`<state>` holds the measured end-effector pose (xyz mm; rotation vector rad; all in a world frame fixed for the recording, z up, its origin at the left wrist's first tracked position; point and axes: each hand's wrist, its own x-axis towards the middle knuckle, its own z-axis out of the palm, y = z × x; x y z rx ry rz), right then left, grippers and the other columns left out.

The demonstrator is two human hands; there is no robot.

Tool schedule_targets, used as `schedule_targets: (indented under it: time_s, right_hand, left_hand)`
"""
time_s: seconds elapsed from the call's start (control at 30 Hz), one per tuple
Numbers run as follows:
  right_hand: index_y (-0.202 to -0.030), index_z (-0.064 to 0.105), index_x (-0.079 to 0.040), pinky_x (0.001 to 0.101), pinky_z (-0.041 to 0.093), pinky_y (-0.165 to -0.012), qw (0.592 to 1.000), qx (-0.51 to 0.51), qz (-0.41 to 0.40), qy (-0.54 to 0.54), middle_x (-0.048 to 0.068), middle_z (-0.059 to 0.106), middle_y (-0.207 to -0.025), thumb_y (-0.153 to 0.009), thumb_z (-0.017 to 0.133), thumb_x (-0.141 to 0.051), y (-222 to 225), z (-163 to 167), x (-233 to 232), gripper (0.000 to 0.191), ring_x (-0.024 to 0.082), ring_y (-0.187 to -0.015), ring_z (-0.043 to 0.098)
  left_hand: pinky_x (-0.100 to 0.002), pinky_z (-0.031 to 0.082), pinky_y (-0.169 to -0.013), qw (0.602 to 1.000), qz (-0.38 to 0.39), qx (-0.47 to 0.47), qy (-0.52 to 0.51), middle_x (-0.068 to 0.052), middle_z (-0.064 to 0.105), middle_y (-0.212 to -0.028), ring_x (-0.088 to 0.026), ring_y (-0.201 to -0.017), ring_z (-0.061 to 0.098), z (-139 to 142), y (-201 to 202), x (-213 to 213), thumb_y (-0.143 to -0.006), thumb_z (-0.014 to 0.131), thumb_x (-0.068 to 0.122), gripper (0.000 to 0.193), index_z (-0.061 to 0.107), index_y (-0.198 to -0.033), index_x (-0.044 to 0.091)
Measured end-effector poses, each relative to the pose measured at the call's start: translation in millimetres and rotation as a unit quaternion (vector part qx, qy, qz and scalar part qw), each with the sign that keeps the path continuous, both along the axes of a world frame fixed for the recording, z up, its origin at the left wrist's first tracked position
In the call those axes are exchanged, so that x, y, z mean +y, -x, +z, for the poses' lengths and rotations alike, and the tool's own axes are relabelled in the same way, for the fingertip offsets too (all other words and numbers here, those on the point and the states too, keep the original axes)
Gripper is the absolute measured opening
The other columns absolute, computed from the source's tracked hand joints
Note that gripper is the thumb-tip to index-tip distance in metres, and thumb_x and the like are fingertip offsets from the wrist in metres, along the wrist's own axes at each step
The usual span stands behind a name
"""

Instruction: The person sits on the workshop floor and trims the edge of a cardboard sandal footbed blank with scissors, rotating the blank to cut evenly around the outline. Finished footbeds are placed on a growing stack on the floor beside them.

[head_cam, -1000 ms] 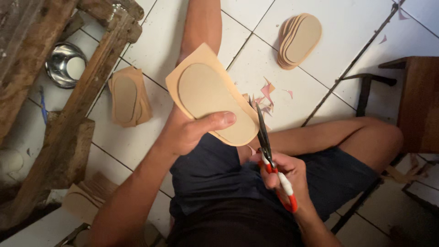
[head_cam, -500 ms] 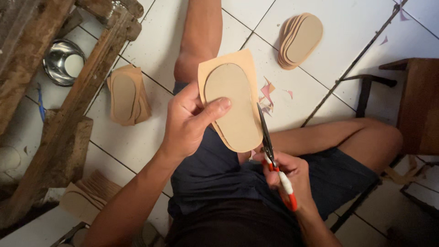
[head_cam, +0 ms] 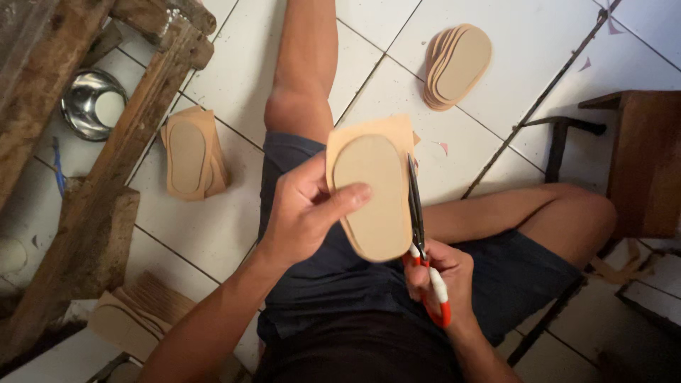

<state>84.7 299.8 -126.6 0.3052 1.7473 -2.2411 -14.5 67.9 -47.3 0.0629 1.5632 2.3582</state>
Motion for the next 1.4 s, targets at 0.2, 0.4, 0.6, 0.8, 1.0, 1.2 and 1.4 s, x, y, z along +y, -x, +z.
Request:
schedule_targets:
  time_s: [0.2,0.4,0.6,0.8,1.0,1.2,1.4]
  right_hand:
    - [-0.102,0.069,0.004,0.0231,0.033,-0.051,0.999,0.012,0.016,0.046,-0.002,0.055,-0.070,-0.075,0.083,-0.062,7,7,4,0.073,0.007,-0.058,0.046]
    - [-0.109,0.069,0.007,0.0228,0.033,-0.049,0.999,-0.005,0.033,0.030,-0.001,0.055,-0.065,-0.072,0.082,-0.061,12,14,2,0.079,0.007,-0.054,0.047]
    - [-0.115,0.072,0.008,0.0217,0.029,-0.052,0.998,0.003,0.039,0.042,-0.004,0.051,-0.066,-0.074,0.083,-0.059,11,11,3,0.079,0.005,-0.058,0.044]
    - [-0.108,0.074,0.008,0.0213,0.026,-0.044,0.998,-0.013,0.051,0.021,-0.003,0.053,-0.063,-0.073,0.085,-0.054,4,6,9,0.072,0.004,-0.050,0.041]
    - [-0.105,0.076,0.008,0.0220,0.030,-0.038,0.998,-0.045,0.030,0.017,0.000,0.057,-0.064,-0.077,0.084,-0.048,6,4,10,0.063,0.005,-0.042,0.044]
    - [-0.112,0.073,0.007,0.0221,0.031,-0.043,0.998,-0.020,0.033,0.046,-0.001,0.055,-0.068,-0.081,0.085,-0.045,8,5,-6,0.062,0.006,-0.050,0.045]
    - [-0.123,0.069,0.005,0.0226,0.037,-0.054,0.997,0.038,0.026,0.065,-0.001,0.056,-0.073,-0.084,0.080,-0.057,15,7,-9,0.074,0.007,-0.061,0.050]
  left_hand:
    - [-0.023,0.054,-0.074,0.996,-0.062,-0.006,0.068,-0.002,0.072,-0.098,-0.004,-0.086,0.064,5,0,-3,-0.097,0.072,0.004,0.027,0.066,-0.121,-0.006]
    - [-0.022,0.055,-0.078,0.985,-0.155,-0.002,0.070,0.000,0.070,-0.101,-0.003,-0.091,0.064,14,12,-16,-0.096,0.070,0.006,0.033,0.064,-0.127,-0.004]
    - [-0.024,0.054,-0.071,0.973,-0.209,-0.026,0.089,-0.001,0.072,-0.094,-0.004,-0.084,0.064,5,20,-29,-0.094,0.071,0.007,0.032,0.066,-0.124,-0.005]
    - [-0.025,0.051,-0.071,0.959,-0.256,0.000,0.121,-0.003,0.072,-0.095,-0.007,-0.084,0.062,7,41,-51,-0.096,0.071,0.006,0.025,0.070,-0.119,-0.004]
    - [-0.030,0.057,-0.095,0.998,0.017,0.046,0.046,-0.004,0.065,-0.122,-0.013,-0.111,0.065,-18,10,-7,-0.084,0.079,0.010,0.058,0.051,-0.134,0.006]
    - [-0.040,0.049,-0.109,0.930,0.286,-0.035,-0.228,-0.013,0.065,-0.127,-0.022,-0.119,0.062,-73,-34,38,-0.109,0.063,0.000,0.030,0.056,-0.136,-0.009]
    - [-0.038,0.053,-0.104,0.942,0.266,-0.043,-0.200,-0.012,0.065,-0.129,-0.020,-0.118,0.064,-36,-33,50,-0.100,0.060,-0.005,0.037,0.055,-0.137,-0.003]
